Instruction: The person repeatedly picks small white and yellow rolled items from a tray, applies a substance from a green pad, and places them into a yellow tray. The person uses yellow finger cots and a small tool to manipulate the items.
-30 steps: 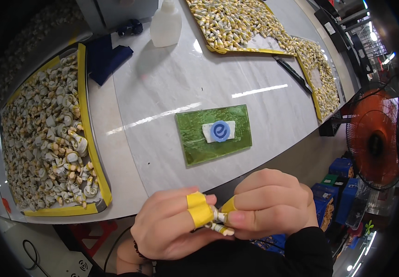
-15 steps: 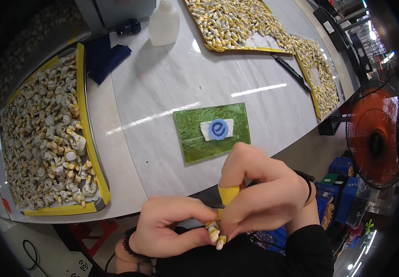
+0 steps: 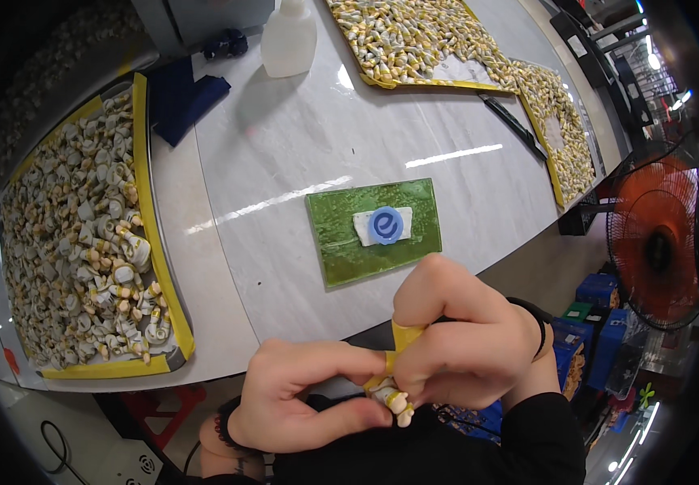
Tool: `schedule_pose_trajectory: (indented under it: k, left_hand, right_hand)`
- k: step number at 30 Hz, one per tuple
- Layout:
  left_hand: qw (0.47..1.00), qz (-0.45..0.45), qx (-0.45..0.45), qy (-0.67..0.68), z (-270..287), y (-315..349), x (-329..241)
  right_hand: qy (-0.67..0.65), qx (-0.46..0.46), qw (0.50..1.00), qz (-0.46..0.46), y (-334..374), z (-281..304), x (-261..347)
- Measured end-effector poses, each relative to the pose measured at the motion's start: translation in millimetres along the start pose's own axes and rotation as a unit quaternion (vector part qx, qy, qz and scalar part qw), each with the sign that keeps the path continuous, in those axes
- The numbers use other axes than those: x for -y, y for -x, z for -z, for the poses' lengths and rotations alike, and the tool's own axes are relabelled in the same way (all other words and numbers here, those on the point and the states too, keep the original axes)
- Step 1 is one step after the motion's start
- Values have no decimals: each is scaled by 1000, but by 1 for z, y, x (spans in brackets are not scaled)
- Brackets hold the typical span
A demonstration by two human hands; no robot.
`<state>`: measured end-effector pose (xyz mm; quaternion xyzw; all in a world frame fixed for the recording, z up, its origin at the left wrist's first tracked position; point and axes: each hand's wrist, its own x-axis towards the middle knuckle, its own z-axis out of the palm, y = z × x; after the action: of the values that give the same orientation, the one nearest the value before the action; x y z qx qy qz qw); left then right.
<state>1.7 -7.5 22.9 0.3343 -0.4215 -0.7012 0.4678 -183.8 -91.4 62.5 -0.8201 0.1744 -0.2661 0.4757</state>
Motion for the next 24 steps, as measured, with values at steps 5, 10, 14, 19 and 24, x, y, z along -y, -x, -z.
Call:
schedule_pose_trajectory:
  k: [5,10,14,19,24]
  left_hand:
    - [998,-68,-8,0,1,-3,6]
    - [993,-50,-13,103,-5,-3,9]
    - [995,-45,-19,82,-4,-3,14]
    - [999,-34,-17,34,-3,-1,10]
    - [962,-27,42,-267,11,4,-32]
  right_hand:
    - [-32,10,999,-8,2,4,-3]
    - [-72,-31,996,-31,9,10,-1]
    - [-36,-13,999,-36,6,7,-2]
    - [-26,-5,999,-28,7,3,-2]
    - [-65,28,997,24,11,-1,-8]
